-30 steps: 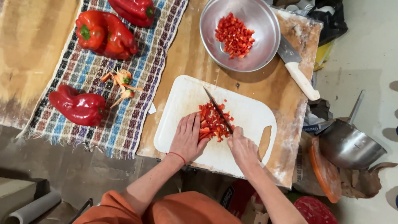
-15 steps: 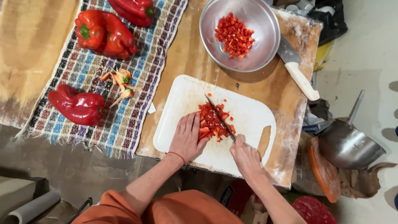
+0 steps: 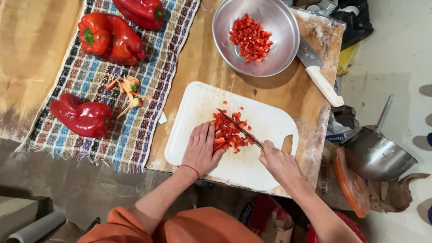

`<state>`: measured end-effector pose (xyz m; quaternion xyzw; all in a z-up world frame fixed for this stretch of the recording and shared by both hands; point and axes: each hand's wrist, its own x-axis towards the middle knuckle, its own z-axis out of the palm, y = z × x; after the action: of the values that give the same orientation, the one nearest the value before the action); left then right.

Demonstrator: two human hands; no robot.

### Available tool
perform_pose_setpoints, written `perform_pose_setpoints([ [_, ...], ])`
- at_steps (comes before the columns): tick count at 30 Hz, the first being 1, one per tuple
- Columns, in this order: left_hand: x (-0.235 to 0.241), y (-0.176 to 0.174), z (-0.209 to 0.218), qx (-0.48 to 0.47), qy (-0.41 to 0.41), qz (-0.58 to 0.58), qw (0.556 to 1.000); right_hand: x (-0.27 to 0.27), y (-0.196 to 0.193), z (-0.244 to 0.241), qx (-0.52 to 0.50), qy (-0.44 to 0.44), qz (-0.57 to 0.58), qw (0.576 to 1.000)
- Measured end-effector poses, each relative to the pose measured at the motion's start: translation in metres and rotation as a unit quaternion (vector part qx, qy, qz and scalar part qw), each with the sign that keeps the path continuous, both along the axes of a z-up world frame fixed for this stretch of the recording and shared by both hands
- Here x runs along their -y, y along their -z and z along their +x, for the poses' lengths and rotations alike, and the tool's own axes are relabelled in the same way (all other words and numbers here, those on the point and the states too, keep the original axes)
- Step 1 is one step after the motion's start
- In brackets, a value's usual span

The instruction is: Chopping red bell peppers on a white cutting board using a kitchen knife.

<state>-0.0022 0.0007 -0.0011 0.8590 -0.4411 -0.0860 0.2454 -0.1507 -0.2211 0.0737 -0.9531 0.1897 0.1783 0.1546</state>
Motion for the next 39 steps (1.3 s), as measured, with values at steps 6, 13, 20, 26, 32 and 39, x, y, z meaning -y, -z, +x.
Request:
perform_pose_setpoints([
  [6, 0.001, -0.002, 0.001, -0.002, -0.003, 0.007, 1.000, 0.006, 0.037, -0.003, -0.019, 0.040, 0.035, 0.998],
  [13, -0.001, 0.002, 0.000, 0.003, -0.003, -0.008, 1.000, -0.004, 0.024, -0.004, -0.020, 0.061, 0.017, 0.998],
  [20, 0.000, 0.003, -0.001, -0.001, -0.002, -0.011, 1.000, -0.004, 0.006, -0.009, 0.006, 0.036, 0.010, 0.999],
  [26, 0.001, -0.017, 0.004, -0.026, -0.008, -0.018, 0.999, -0.009, 0.010, 0.003, -0.049, 0.103, 0.032, 0.993],
  [32, 0.022, -0.048, 0.000, 0.002, -0.012, -0.134, 0.991, -0.023, 0.019, 0.003, 0.014, 0.161, 0.057, 0.985],
  [39, 0.093, 0.009, -0.019, 0.037, 0.061, -0.093, 0.993, -0.047, 0.026, -0.002, 0.116, 0.250, 0.061, 0.959],
])
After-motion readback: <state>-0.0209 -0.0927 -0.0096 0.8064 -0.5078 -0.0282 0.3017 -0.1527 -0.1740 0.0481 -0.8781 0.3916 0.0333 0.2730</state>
